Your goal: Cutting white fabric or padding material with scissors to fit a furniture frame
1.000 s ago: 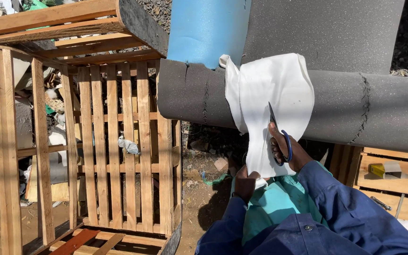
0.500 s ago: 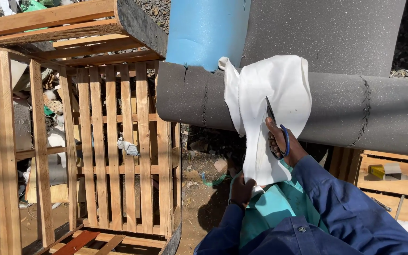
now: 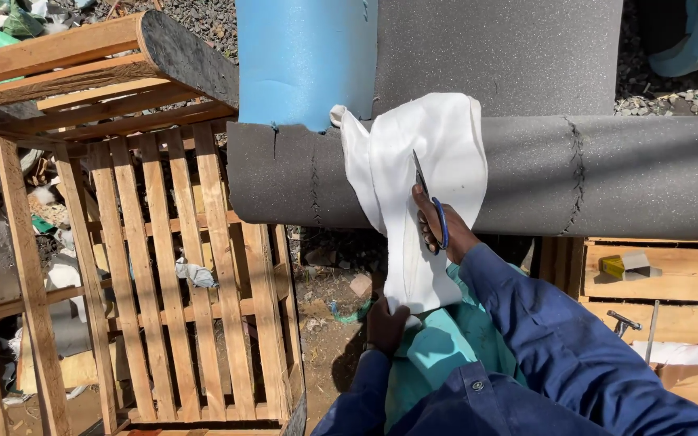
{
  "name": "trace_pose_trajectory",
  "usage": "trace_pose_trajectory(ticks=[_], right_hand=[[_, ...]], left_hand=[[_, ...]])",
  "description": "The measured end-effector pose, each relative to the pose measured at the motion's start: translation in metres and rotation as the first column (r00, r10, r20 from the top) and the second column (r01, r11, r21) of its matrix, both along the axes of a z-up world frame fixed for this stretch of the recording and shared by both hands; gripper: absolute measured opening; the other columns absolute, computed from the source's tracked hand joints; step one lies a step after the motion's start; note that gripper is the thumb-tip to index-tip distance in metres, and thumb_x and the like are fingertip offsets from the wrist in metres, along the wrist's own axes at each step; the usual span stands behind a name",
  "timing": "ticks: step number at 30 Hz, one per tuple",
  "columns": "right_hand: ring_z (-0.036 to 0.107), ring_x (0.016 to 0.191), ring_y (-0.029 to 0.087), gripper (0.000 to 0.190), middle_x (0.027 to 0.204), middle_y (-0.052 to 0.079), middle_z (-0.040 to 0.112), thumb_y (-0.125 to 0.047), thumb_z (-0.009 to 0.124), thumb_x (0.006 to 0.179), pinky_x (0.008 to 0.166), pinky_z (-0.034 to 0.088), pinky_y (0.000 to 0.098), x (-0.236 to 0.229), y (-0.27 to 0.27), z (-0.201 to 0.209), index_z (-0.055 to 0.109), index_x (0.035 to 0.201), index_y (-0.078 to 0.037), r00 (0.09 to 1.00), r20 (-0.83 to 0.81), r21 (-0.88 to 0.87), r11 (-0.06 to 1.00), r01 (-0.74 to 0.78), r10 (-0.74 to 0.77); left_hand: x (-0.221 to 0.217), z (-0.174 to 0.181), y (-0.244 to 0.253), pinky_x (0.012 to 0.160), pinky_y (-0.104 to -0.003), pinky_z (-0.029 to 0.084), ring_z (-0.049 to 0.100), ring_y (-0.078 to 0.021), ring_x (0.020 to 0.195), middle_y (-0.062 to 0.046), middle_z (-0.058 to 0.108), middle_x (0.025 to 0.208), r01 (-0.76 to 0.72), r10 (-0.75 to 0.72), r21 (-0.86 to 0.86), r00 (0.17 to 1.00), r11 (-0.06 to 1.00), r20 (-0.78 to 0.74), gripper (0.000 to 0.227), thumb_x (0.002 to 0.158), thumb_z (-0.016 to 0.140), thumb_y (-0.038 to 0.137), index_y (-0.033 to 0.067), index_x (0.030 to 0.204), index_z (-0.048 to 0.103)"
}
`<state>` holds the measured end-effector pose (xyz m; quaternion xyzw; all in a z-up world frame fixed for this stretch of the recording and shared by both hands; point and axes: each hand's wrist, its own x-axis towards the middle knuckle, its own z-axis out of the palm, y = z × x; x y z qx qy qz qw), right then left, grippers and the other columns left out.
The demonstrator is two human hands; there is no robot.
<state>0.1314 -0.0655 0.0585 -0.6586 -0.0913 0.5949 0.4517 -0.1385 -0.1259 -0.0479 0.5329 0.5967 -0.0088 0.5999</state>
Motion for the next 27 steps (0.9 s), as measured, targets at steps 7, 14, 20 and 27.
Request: trace_pose_trajectory(ticks=[7, 14, 20, 27], right_hand=[[0.031, 0.052, 0.015, 0.077, 0.061, 0.000, 0.029, -0.090, 0.063, 0.108, 0.057, 0.036, 0.0376, 0.002, 0.022, 0.021, 0.038, 0.074, -0.026, 0.997, 0.077, 0.026, 1.000, -0.010, 0.008], [0.029, 0.045, 0.011, 0.074, 0.058, -0.004, 0.027, -0.085, 0.065, 0.111, 0.049, 0.033, 0.0312, 0.014, 0.030, 0.006, 0.037, 0.072, -0.029, 0.997, 0.023, 0.085, 0.994, 0.066, -0.069], [0.033, 0.046, 0.012, 0.075, 0.062, -0.005, 0.029, -0.086, 0.062, 0.112, 0.046, 0.036, 0.0310, 0.021, 0.030, 0.035, 0.038, 0.072, -0.026, 0.994, 0.048, 0.079, 0.993, 0.091, -0.095], [0.049, 0.045, 0.019, 0.072, 0.060, 0.004, 0.038, -0.063, 0.058, 0.125, 0.045, 0.048, 0.0333, 0.031, 0.001, 0.067, 0.048, 0.070, -0.018, 0.983, 0.172, 0.271, 0.962, 0.020, -0.069]], left_hand=[[-0.006, -0.003, 0.003, 0.079, -0.045, 0.058, 0.067, -0.0285, 0.082, -0.014, 0.059, 0.080, 0.010, -0.010, 0.008, 1.000, 1.000, -0.009, 0.035, 0.085, 0.078, 0.039, 0.0066, 0.091, 0.066], [-0.012, -0.023, -0.007, 0.088, -0.052, 0.062, 0.077, -0.0352, 0.095, -0.019, 0.073, 0.092, -0.005, 0.005, 0.028, 1.000, 1.000, 0.001, 0.041, 0.088, 0.078, 0.039, 0.0034, 0.107, 0.075], [0.011, 0.003, 0.022, 0.090, -0.052, 0.063, 0.080, -0.0403, 0.098, -0.025, 0.074, 0.093, 0.000, 0.001, 0.149, 1.000, 0.989, -0.011, 0.041, 0.087, 0.080, 0.038, 0.0011, 0.105, 0.077], [0.112, 0.133, 0.125, 0.131, -0.070, 0.041, 0.056, -0.0462, 0.155, -0.021, 0.062, 0.162, 0.208, -0.202, 0.291, 0.978, 0.934, -0.053, 0.092, 0.098, 0.072, 0.075, 0.0127, 0.163, 0.058]])
